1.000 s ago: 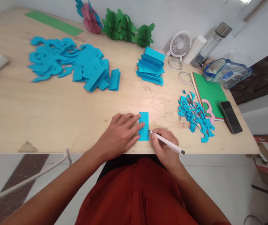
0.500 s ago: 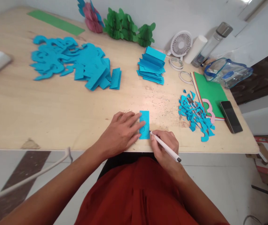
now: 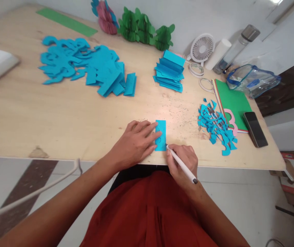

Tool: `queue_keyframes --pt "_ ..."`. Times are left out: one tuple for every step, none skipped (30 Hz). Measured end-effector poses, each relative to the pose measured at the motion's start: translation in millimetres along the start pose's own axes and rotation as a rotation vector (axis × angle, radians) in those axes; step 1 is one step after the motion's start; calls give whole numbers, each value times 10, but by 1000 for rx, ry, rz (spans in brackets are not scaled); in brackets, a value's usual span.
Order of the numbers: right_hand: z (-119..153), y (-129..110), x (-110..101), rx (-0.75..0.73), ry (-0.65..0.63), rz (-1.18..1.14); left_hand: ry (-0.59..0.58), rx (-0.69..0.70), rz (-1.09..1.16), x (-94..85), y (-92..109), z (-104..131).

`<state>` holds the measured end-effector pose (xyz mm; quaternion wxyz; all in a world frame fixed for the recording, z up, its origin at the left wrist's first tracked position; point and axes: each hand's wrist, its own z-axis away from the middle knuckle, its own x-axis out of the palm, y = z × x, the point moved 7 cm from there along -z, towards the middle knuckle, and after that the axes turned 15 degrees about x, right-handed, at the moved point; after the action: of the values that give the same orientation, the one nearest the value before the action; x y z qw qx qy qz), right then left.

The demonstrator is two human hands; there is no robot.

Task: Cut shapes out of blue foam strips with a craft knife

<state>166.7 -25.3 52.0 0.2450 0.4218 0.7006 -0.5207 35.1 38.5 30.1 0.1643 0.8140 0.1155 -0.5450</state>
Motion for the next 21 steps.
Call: queue_keyframes --pt "5 -7 -2 -6 3 3 2 2 -3 -3 1 -1" --pt "11 -14 -4 -13 5 5 3 4 -4 -6 2 -3" --pt "17 -19 -6 -20 8 7 5 5 -5 -9 3 -5" --pt "22 -23 -7 -25 10 10 7 6 -4 -12 3 -6" --pt "26 -24 -8 -28 12 12 7 5 -1 -13 3 -8" --pt "28 -23 -7 -28 11 14 7 4 2 -14 3 -9" --pt "30 -22 -5 -27 9 16 7 3 4 -15 3 -10" --pt "30 -22 -4 -27 8 18 4 2 6 -13 3 -10" --pt "31 -22 -4 -28 9 19 0 2 6 -11 4 -10" --pt "32 -24 -4 -31 10 20 -3 2 5 -9 5 -10" --pt "32 -26 -5 -33 12 21 -6 0 3 -8 5 -9" --pt "33 -26 -6 -34 14 21 -6 -1 1 -7 5 -9" --pt "35 -27 -7 -34 17 19 -6 -3 0 -7 4 -8" --pt "36 -27 -8 -34 18 18 -2 -3 0 -8 4 -8" --pt "38 -29 -8 -36 20 17 1 -3 1 -9 3 -8" --pt "39 -31 -9 -36 22 17 5 -1 4 -9 3 -7" --pt "40 -35 -8 -37 22 20 7 -1 7 -10 3 -7" --pt "41 -41 -9 -38 24 25 10 -1 10 -11 2 -7" --pt "41 -48 -10 -39 25 28 9 -3 12 -10 0 -6" --pt "42 -56 -11 -40 25 31 8 -5 12 -11 -3 -5" --pt "41 -65 -12 -40 24 32 6 -8 11 -11 -4 -5"
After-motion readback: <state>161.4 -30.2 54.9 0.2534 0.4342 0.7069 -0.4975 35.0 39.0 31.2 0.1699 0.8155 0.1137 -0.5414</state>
